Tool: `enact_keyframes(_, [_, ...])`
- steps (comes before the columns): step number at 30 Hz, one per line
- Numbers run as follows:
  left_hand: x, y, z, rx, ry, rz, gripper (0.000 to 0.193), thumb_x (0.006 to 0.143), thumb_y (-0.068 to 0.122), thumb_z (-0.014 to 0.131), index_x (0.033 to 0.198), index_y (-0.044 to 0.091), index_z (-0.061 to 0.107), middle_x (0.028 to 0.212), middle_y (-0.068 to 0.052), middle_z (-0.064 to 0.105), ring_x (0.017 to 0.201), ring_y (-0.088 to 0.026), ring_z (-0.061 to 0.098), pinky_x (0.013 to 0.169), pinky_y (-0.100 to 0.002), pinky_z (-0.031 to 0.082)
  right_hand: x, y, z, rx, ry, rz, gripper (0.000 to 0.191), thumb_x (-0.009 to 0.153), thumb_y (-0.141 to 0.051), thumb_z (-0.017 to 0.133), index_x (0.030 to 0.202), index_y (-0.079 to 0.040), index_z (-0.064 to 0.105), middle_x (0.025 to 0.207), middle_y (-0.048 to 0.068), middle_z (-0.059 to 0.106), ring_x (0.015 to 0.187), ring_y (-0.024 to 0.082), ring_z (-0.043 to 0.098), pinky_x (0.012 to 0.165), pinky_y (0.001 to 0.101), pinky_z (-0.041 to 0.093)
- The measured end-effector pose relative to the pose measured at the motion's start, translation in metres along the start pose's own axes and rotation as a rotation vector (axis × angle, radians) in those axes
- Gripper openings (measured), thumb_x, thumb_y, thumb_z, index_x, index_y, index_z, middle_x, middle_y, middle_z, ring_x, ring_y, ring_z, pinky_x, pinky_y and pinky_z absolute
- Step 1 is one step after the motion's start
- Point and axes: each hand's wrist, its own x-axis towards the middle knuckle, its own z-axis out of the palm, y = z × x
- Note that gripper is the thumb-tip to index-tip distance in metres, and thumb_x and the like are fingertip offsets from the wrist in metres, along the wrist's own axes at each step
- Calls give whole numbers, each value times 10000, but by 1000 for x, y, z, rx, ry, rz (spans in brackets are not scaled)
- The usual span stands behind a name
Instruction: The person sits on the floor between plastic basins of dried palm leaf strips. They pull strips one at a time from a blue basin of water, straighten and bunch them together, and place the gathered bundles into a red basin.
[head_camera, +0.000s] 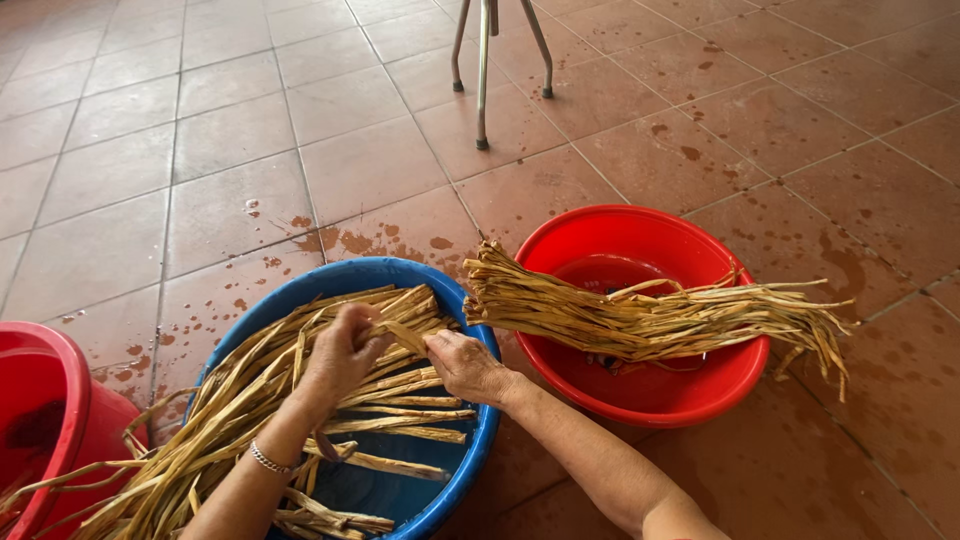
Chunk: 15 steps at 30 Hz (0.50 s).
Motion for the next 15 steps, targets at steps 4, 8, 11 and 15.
enact_keyframes(4, [-6,3,-9,203,122,419,225,882,136,723,1094,87,667,1000,-80,702,867,-229,709,727,-373,581,-1,-14,-10,129,-127,58,181,1081,-171,505,1147,-33,600,934,147,649,884,285,678,798,420,562])
enact_keyframes(8, [-9,3,-14,629,201,693,238,868,111,668,1101,76,696,961,-101,695,929,-290,676,769,-409,557,3,-28,-23,210,-199,94,181,1049,-176,545,1047,-21,638,845,136,658,809,272,677,747,418,556])
enact_keyframes(11, [-14,-4,-7,707,32,490,158,926,193,634,1038,124,723,912,-76,686,882,-253,673,756,-397,549,6,-27,-30,254,-92,174,187,1018,-165,553,962,-37,677,768,104,678,714,253,706,659,403,575])
enact_keyframes(15, [-23,-16,16,130,-338,-11,241,962,310,635,1018,98,736,764,-30,699,702,-157,662,680,-328,532,11,-18,-31,-93,83,75,220,996,-128,577,820,-36,671,679,122,665,645,268,709,619,413,571])
